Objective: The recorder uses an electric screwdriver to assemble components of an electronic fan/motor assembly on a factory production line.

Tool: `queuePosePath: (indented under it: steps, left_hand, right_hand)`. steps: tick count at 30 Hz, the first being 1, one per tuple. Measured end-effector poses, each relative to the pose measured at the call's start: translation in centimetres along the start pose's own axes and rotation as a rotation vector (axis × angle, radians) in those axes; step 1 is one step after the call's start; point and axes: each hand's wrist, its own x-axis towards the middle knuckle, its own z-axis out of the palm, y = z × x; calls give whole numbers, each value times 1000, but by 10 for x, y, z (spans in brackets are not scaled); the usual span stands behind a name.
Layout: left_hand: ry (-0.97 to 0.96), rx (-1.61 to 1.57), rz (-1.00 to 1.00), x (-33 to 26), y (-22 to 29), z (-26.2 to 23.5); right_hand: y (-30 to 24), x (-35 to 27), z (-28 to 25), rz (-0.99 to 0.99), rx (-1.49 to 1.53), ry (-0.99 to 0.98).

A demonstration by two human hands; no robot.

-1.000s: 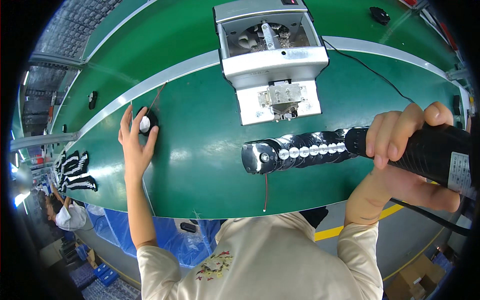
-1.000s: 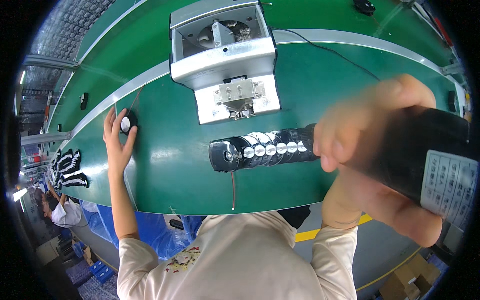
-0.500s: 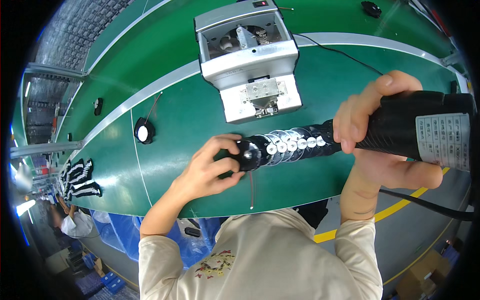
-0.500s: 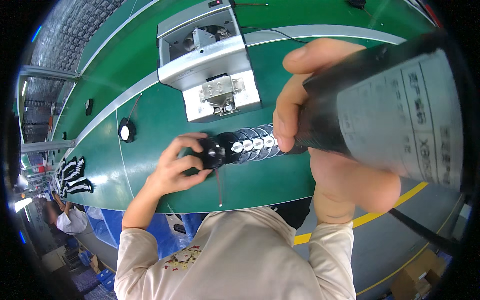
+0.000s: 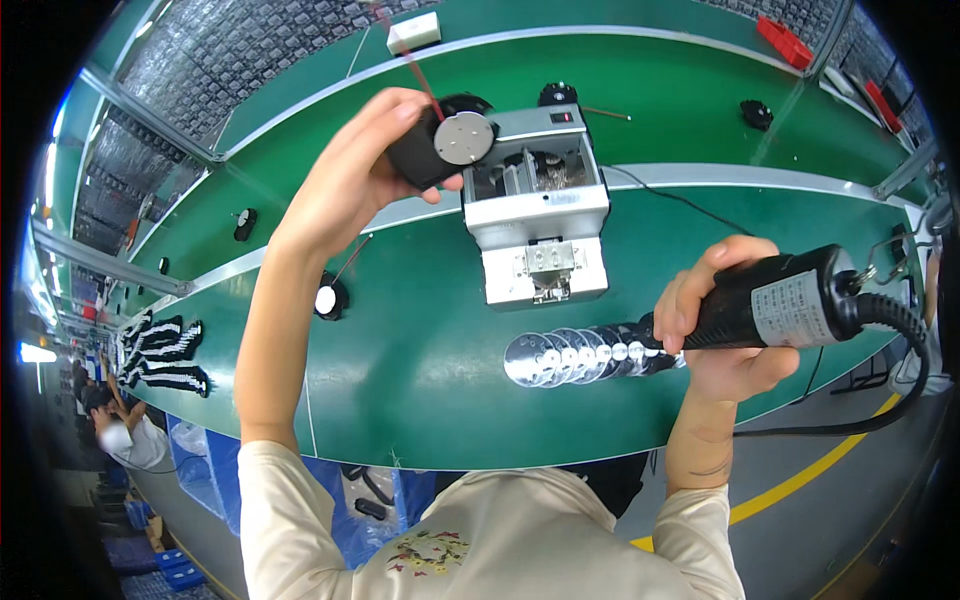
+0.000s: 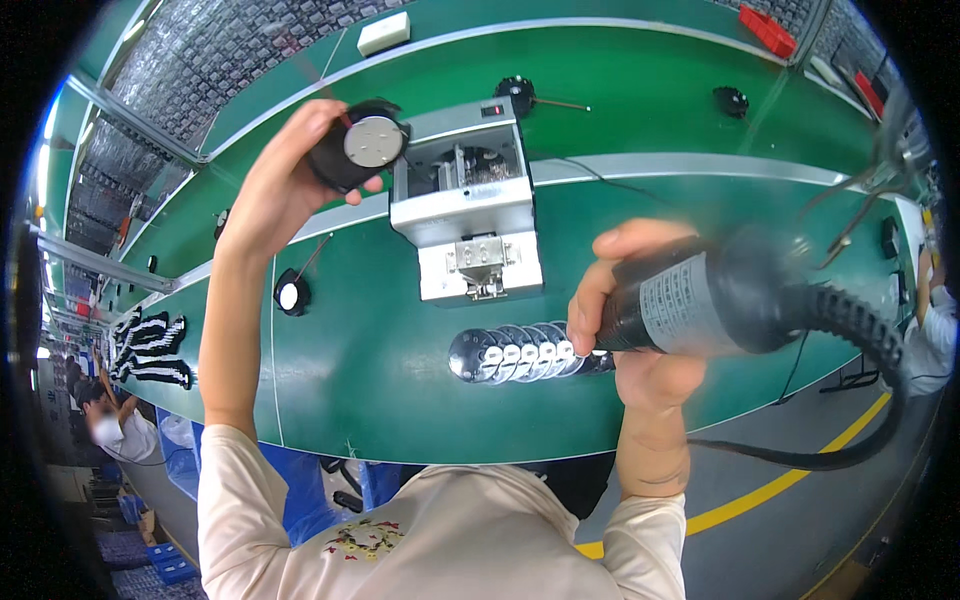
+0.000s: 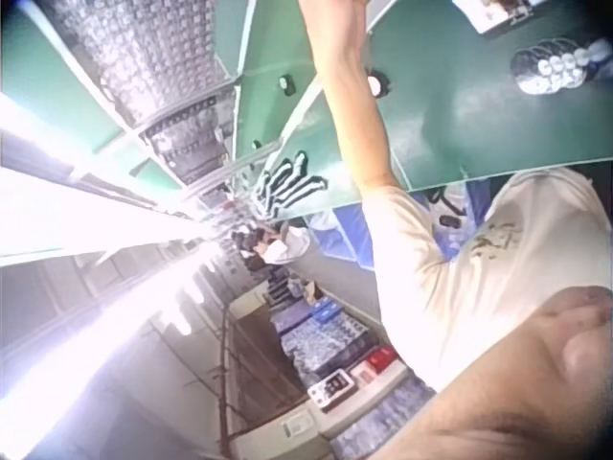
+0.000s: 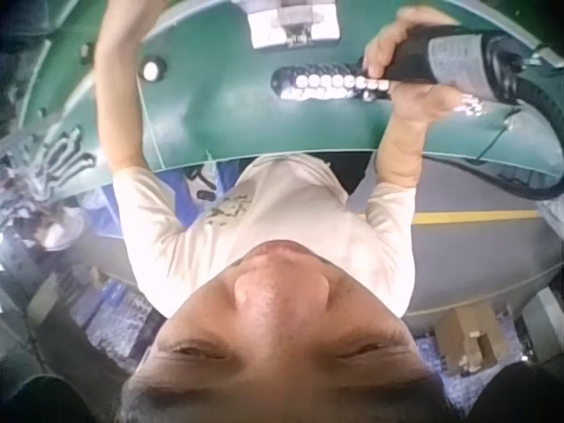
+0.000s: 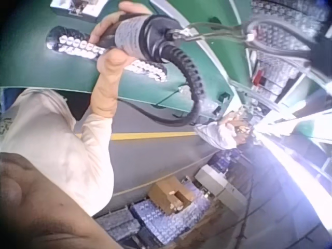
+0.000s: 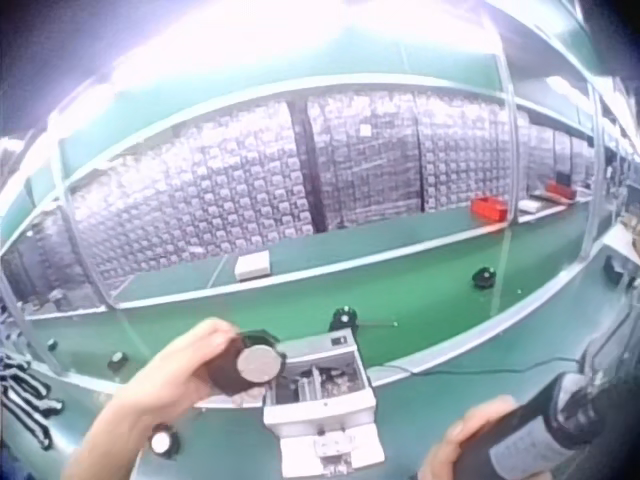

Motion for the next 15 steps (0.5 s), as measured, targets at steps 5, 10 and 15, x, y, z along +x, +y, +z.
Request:
queuePosePath:
  steps: [5,10,15]
  left_hand:
    - [-54,-22,-428,31,-17,-16]
    - [-80,-193,-255,25,-7,-23]
    - [261,212,222,-20,-32,-56]
  right_hand:
    - [-2,-2,-1,24,-7,61]
    - [-7,-4,-2,43,90,78]
    - [-3,-5,-6,-25,107,11]
